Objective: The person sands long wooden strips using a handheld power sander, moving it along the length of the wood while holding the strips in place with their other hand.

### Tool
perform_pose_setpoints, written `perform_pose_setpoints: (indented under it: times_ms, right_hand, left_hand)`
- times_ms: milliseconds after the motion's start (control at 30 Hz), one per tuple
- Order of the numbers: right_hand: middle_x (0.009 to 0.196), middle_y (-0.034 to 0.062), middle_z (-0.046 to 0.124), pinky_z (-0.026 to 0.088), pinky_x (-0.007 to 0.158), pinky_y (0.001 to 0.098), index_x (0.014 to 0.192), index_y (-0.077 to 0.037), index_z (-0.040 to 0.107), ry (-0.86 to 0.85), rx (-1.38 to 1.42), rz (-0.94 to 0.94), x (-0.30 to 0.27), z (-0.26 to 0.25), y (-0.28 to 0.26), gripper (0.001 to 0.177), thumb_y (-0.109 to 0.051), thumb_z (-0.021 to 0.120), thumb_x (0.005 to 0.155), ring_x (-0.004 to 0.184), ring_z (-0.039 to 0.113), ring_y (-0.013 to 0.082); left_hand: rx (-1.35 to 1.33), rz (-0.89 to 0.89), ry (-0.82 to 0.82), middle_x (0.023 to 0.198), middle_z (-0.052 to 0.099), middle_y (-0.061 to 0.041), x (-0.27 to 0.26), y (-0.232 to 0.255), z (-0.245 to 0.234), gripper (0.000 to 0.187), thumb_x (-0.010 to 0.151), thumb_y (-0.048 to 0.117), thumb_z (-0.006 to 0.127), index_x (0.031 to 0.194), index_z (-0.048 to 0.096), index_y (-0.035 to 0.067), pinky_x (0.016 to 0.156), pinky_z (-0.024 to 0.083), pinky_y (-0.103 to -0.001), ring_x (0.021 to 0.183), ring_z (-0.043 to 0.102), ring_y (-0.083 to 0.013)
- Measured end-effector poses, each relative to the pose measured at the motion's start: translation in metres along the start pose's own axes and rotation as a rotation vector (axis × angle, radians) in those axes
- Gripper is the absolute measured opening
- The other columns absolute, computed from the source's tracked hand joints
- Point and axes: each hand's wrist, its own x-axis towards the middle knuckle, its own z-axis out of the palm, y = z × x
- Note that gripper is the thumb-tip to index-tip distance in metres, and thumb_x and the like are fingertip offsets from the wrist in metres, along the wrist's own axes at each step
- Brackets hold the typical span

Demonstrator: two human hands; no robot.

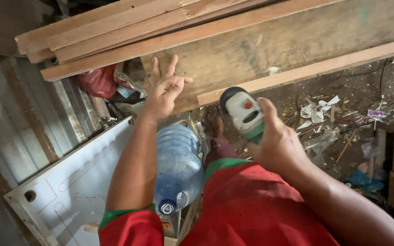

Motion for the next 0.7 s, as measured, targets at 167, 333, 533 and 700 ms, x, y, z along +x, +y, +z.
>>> perform_pose_setpoints:
  times_ms: [167, 333, 533, 700]
  right_hand:
    - [0.106, 0.0289, 0.069, 0.056, 0.088, 0.0623, 0.153, -0.022, 0.029, -0.069, 0.013, -0.195, 0.005, 0.011, -0.028, 0.096, -0.036, 0.082, 0.074, 0.096, 0.071, 0.0525]
    - [0.103, 0.0283, 0.067, 0.056, 0.086, 0.0617, 0.156, -0.019, 0.025, -0.079, -0.023, -0.178, 0.017, 0.020, -0.021, 0.098, -0.027, 0.079, 0.076, 0.095, 0.070, 0.0529]
    - [0.109, 0.0309, 0.067, 0.054, 0.091, 0.0634, 0.155, -0.022, 0.027, -0.032, 0.014, -0.056, 0.002, -0.020, -0.004, 0.098, -0.018, 0.080, 0.072, 0.101, 0.069, 0.0541]
    - [0.113, 0.0324, 0.068, 0.051, 0.097, 0.0641, 0.152, -0.026, 0.029, 0.052, 0.080, 0.204, 0.001, -0.042, 0.026, 0.091, -0.023, 0.079, 0.075, 0.106, 0.066, 0.0563]
  left_hand:
    - [0.015, 0.039, 0.036, 0.166, 0.038, 0.010, 0.007, -0.015, 0.005, 0.032, 0.106, 0.050, 0.049, 0.119, 0.076, 0.038, 0.123, -0.014, -0.056, 0.159, 0.000, -0.0321]
    - [-0.017, 0.011, -0.057, 0.171, 0.027, 0.010, 0.005, -0.009, 0.000, 0.033, 0.108, 0.047, 0.047, 0.124, 0.073, 0.035, 0.119, -0.015, -0.063, 0.159, -0.008, -0.0299]
    - [0.164, -0.053, -0.061, 0.173, 0.020, 0.013, -0.004, 0.023, -0.004, 0.027, 0.104, 0.053, 0.053, 0.116, 0.075, 0.042, 0.119, -0.009, -0.068, 0.159, -0.009, -0.0321]
    - [0.300, -0.073, -0.086, 0.174, 0.015, 0.010, -0.006, 0.040, -0.003, 0.020, 0.095, 0.047, 0.070, 0.114, 0.077, 0.043, 0.118, -0.002, -0.073, 0.158, -0.010, -0.0375]
